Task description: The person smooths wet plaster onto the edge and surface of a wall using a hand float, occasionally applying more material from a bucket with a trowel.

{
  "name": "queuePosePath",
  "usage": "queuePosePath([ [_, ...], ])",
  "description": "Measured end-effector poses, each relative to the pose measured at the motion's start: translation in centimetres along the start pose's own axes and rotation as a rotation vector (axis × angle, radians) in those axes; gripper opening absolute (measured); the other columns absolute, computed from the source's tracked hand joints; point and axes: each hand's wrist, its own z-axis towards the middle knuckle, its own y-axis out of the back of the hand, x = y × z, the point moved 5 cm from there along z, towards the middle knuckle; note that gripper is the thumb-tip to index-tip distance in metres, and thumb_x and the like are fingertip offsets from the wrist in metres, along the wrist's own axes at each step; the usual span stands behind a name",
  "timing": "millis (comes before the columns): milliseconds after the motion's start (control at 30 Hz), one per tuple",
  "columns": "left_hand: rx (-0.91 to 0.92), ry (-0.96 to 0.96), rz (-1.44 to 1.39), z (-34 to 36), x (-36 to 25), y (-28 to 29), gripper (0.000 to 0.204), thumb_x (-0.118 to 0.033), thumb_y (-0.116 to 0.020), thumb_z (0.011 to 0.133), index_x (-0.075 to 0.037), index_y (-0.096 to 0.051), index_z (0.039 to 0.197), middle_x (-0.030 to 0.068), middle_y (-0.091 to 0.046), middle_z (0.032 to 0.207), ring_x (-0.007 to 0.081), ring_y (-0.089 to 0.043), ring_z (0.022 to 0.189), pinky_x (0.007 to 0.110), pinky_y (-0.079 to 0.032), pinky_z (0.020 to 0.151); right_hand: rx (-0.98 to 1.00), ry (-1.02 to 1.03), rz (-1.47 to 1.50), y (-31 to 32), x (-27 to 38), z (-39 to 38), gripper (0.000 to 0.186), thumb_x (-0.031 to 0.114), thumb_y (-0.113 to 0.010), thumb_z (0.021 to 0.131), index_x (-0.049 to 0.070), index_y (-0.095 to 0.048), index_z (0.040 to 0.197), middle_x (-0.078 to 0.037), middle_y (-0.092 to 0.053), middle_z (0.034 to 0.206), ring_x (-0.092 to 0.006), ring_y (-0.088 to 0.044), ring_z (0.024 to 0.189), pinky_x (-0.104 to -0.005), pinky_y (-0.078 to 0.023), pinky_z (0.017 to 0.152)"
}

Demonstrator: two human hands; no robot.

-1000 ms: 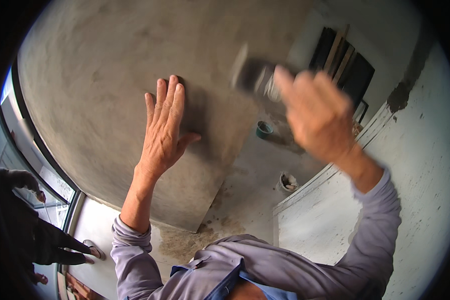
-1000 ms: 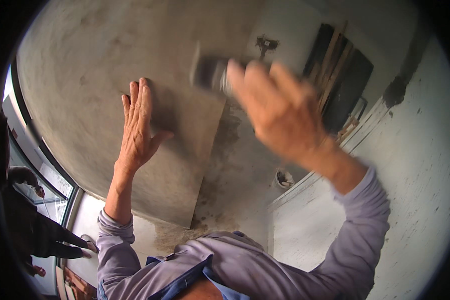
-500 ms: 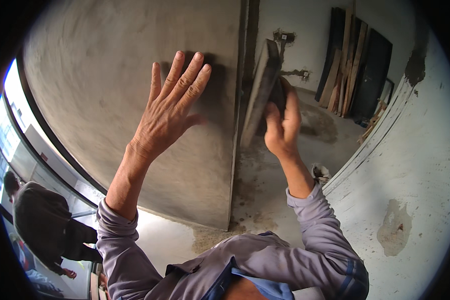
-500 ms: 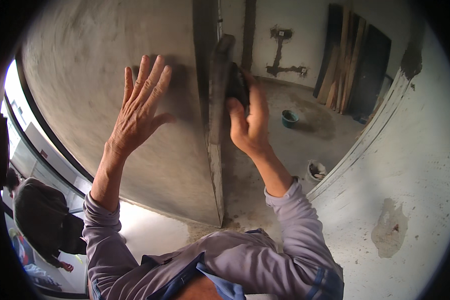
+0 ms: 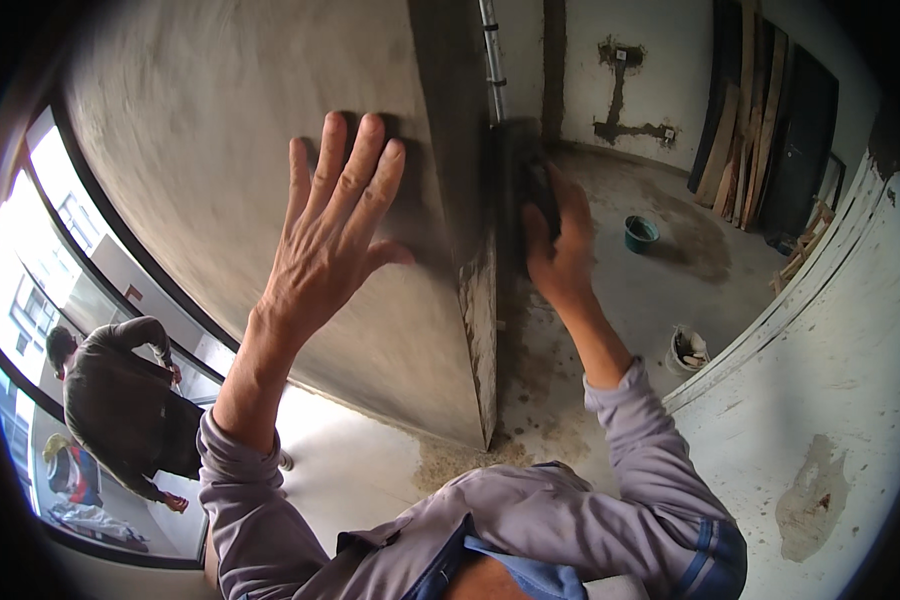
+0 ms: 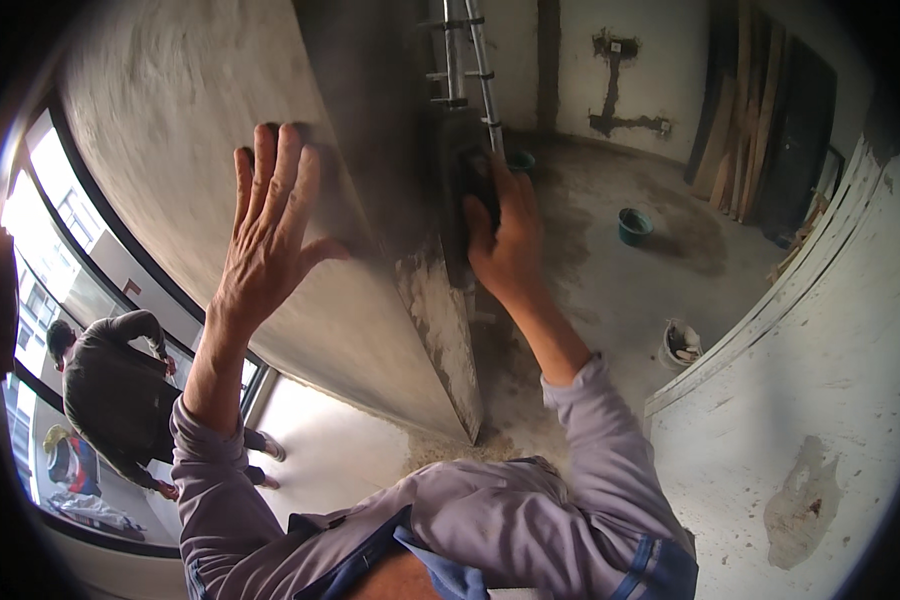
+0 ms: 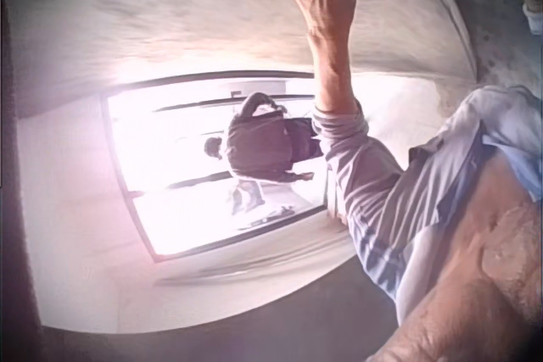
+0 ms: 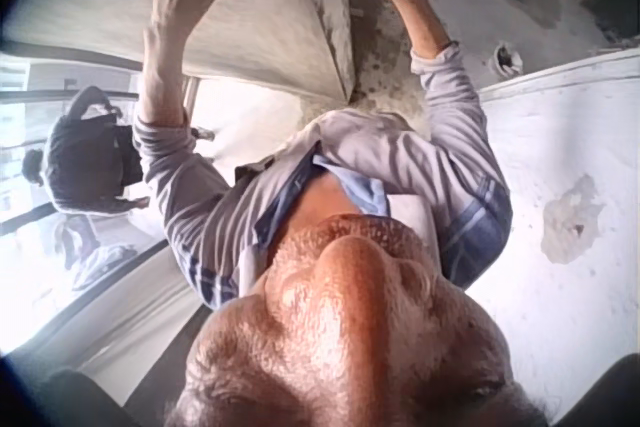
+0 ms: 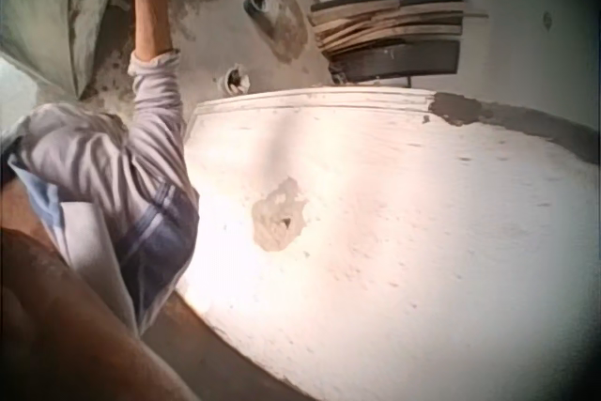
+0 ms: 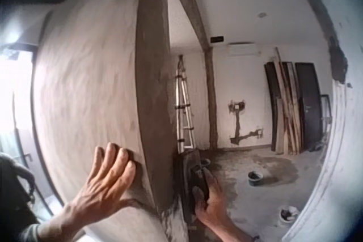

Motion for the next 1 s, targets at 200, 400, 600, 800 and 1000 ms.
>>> queuePosePath([
  [200,0.056,0.007,0.076,0.0,-0.2,0.1,0.115,-0.023,-0.085,0.06,-0.012,-0.02,0.155,0.0205,-0.007,0.161,0.0397,-0.004,0.149,0.055,-0.013,0.12,-0.037,0.191,0.162,1.1,5.9,3.5,0.049,0.005,-0.059,0.09,-0.004,-0.046,0.136,-0.022,-0.058,0.106,-0.0366,-0.06,0.089,-0.0413,-0.05,0.075],
  [400,0.051,0.003,0.058,-0.1,-0.4,0.0,0.12,-0.028,-0.086,0.059,-0.015,-0.016,0.156,0.0179,-0.006,0.162,0.0396,-0.003,0.149,0.055,-0.013,0.12,0.108,-0.114,0.139,-0.5,0.0,-1.7,0.051,0.002,-0.059,0.089,0.0,-0.048,0.139,-0.02,-0.059,0.11,-0.035,-0.06,0.094,-0.0388,-0.049,0.08],
  [600,0.1,-0.042,0.118,-0.3,-0.1,0.1,0.121,-0.031,-0.085,0.059,-0.01,-0.014,0.156,0.0192,-0.002,0.162,0.0429,-0.001,0.148,0.058,-0.011,0.119,-0.062,0.128,0.195,1.3,4.5,4.3,0.05,0.0,-0.061,0.086,0.003,-0.052,0.135,-0.021,-0.058,0.105,-0.0358,-0.063,0.088,-0.0398,-0.051,0.072],
  [800,0.12,-0.009,0.12,-0.6,-0.3,0.0,0.121,-0.035,-0.083,0.06,-0.009,-0.014,0.156,0.0202,-0.004,0.162,0.0429,-0.001,0.148,0.058,-0.01,0.119,0.036,0.047,0.27,-1.1,4.6,5.2,0.052,-0.002,-0.059,0.086,0.004,-0.051,0.137,-0.018,-0.059,0.105,-0.0328,-0.061,0.092,-0.0382,-0.049,0.078],
  [1000,0.089,-0.014,0.096,0.4,-0.9,0.1,0.121,-0.033,-0.084,0.058,-0.011,-0.016,0.155,0.0197,-0.005,0.162,0.0426,-0.002,0.148,0.058,-0.013,0.119,0.061,-0.113,0.11,0.8,-1.1,-1.3,0.053,0.0,-0.061,0.086,0.008,-0.052,0.137,-0.017,-0.057,0.1,-0.0322,-0.061,0.084,-0.042,-0.05,0.068],
])
